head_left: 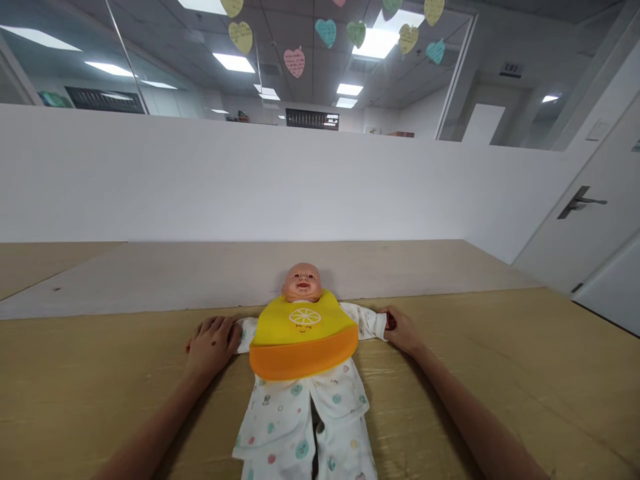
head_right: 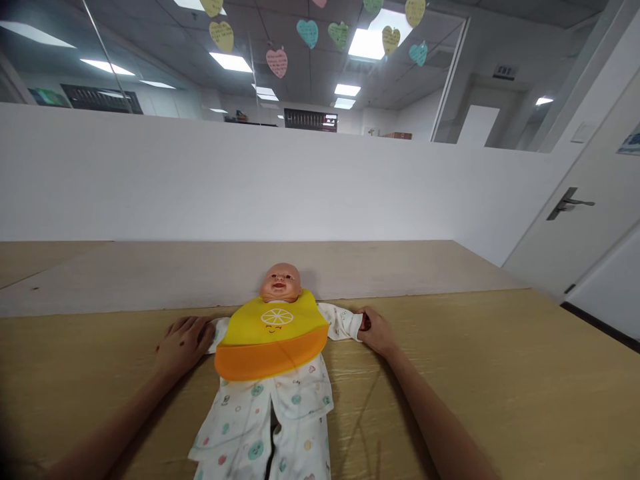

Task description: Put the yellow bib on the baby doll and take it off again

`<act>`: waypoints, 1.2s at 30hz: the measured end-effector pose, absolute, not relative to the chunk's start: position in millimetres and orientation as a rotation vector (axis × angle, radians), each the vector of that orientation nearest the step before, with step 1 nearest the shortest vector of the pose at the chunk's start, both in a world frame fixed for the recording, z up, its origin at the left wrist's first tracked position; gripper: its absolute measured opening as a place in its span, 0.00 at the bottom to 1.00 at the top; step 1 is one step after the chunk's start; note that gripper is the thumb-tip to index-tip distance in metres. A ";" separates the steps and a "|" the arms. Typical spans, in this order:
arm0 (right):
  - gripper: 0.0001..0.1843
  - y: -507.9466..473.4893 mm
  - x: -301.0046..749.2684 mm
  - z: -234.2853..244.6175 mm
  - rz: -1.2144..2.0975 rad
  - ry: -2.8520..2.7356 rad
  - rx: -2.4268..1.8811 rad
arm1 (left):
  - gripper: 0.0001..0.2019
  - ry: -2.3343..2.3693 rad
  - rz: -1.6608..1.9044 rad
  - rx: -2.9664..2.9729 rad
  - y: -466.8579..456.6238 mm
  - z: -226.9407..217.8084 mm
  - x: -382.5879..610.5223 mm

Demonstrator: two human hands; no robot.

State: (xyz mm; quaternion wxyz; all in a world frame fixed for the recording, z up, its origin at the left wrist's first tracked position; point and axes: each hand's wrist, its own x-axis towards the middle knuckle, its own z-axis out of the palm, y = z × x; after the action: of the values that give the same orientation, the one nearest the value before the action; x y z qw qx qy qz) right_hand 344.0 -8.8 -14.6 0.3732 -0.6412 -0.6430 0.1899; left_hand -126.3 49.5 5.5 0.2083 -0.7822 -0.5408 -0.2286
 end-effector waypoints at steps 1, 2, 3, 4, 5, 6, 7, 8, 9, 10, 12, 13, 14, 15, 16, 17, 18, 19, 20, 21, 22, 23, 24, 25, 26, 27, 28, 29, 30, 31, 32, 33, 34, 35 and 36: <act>0.19 -9.6 342.0 -13.1 0.460 -1.663 -1.656 | 0.11 -1.510 -0.639 -2.178 49.1 6.0 -125.8; 0.19 -10.6 339.3 -11.3 0.425 -1.679 -1.672 | 0.11 -1.513 -0.643 -2.178 48.8 6.5 -125.3; 0.20 -11.5 336.2 -9.5 0.387 -1.693 -1.692 | 0.10 -1.513 -0.649 -2.178 48.6 6.8 -124.9; 0.20 -12.3 332.9 -7.8 0.346 -1.699 -1.714 | 0.10 -1.511 -0.658 -2.178 48.5 7.1 -124.5; 0.20 -12.7 329.6 -6.6 0.304 -1.700 -1.740 | 0.10 -1.508 -0.668 -2.178 48.4 7.4 -124.1; 0.20 -12.8 326.8 -5.9 0.260 -1.701 -1.762 | 0.10 -1.506 -0.677 -2.179 48.3 7.6 -123.8; 0.19 -12.5 324.4 -5.6 0.223 -1.706 -1.779 | 0.10 -1.506 -0.683 -2.180 48.2 7.8 -123.5; 0.18 -12.0 322.7 -5.8 0.188 -1.712 -1.795 | 0.10 -1.510 -0.686 -2.182 48.0 8.0 -123.2; 0.17 -11.4 321.6 -6.2 0.158 -1.720 -1.809 | 0.10 -1.516 -0.685 -2.182 47.7 8.3 -123.0; 0.16 -10.8 321.1 -6.7 0.132 -1.732 -1.819 | 0.10 -1.526 -0.681 -2.181 47.3 8.5 -122.7; 0.15 -10.0 321.5 -7.7 0.109 -1.769 -1.812 | 0.10 -1.539 -0.670 -2.176 46.5 8.8 -122.5; 0.15 -9.8 322.0 -8.1 0.110 -1.786 -1.793 | 0.10 -1.539 -0.668 -2.176 46.1 8.8 -122.5; 0.15 -9.7 322.6 -8.4 0.117 -1.801 -1.763 | 0.10 -1.536 -0.668 -2.174 45.9 8.7 -122.6; 0.16 -9.6 323.1 -8.5 0.126 -1.811 -1.728 | 0.10 -1.532 -0.669 -2.172 45.9 8.5 -122.8; 0.16 -9.6 323.2 -8.4 0.130 -1.813 -1.700 | 0.10 -1.528 -0.671 -2.170 45.9 8.1 -123.0; 0.16 -9.6 323.0 -7.9 0.130 -1.807 -1.681 | 0.10 -1.524 -0.669 -2.168 46.2 7.8 -123.3; 0.16 -9.7 322.1 -6.9 0.128 -1.801 -1.674 | 0.10 -1.520 -0.666 -2.164 46.5 7.4 -123.6; 0.17 -9.8 320.6 -5.3 0.128 -1.796 -1.685 | 0.10 -1.514 -0.660 -2.161 46.9 6.9 -123.8; 0.17 -10.1 318.4 -3.0 0.128 -1.789 -1.716 | 0.10 -1.508 -0.654 -2.157 47.4 6.5 -124.0; 0.17 -10.5 315.6 0.1 0.125 -1.782 -1.766 | 0.10 -1.500 -0.650 -2.156 47.8 6.1 -124.2; 0.17 -11.1 312.4 3.8 0.120 -1.778 -1.827 | 0.11 -1.496 -0.649 -2.153 48.1 5.8 -124.3; 0.18 -11.8 308.9 7.9 0.115 -1.778 -1.889 | 0.11 -1.495 -0.650 -2.149 48.3 5.5 -124.4; 0.18 -12.7 305.5 12.1 0.106 -1.779 -1.949 | 0.10 -1.497 -0.652 -2.147 48.4 5.4 -124.3; 0.18 -13.5 302.4 16.0 0.095 -1.783 -1.997 | 0.10 -1.502 -0.654 -2.146 48.4 5.4 -124.3; 0.18 -14.2 299.8 19.5 0.084 -1.788 -2.035 | 0.10 -1.506 -0.657 -2.147 48.2 5.6 -124.1; 0.18 -14.7 297.8 22.2 0.076 -1.792 -2.063 | 0.10 -1.509 -0.659 -2.148 47.9 5.9 -123.9; 0.17 -15.0 296.4 24.1 0.069 -1.793 -2.083 | 0.10 -1.512 -0.664 -2.150 47.6 6.3 -123.7; 0.16 -15.1 295.5 25.2 0.065 -1.790 -2.100 | 0.10 -1.512 -0.669 -2.153 47.3 6.8 -123.5; 0.16 -15.0 295.0 25.6 0.065 -1.783 -2.115 | 0.10 -1.512 -0.673 -2.157 47.1 7.2 -123.3; 0.15 -14.9 294.8 25.4 0.067 -1.777 -2.127 | 0.10 -1.513 -0.679 -2.158 46.9 7.6 -123.1; 0.15 -14.6 294.7 24.8 0.068 -1.772 -2.136 | 0.10 -1.515 -0.682 -2.161 46.8 7.9 -123.1; 0.15 -14.5 294.7 24.0 0.066 -1.772 -2.140 | 0.10 -1.515 -0.682 -2.163 46.8 8.0 -123.1; 0.15 -14.4 294.8 22.9 0.060 -1.772 -2.138 | 0.11 -1.514 -0.679 -2.167 46.8 8.0 -123.1; 0.15 -14.4 295.1 21.7 0.052 -1.776 -2.127 | 0.11 -1.513 -0.675 -2.169 46.9 7.9 -123.2; 0.15 -14.4 295.7 20.4 0.045 -1.783 -2.106 | 0.11 -1.513 -0.669 -2.169 47.0 7.6 -123.3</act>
State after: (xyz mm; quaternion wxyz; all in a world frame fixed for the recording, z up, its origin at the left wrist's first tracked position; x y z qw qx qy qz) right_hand 295.7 -14.4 20.4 0.1895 -0.7493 -0.6344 0.0159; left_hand -123.3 47.0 7.6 0.2051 -0.7782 -0.5429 -0.2401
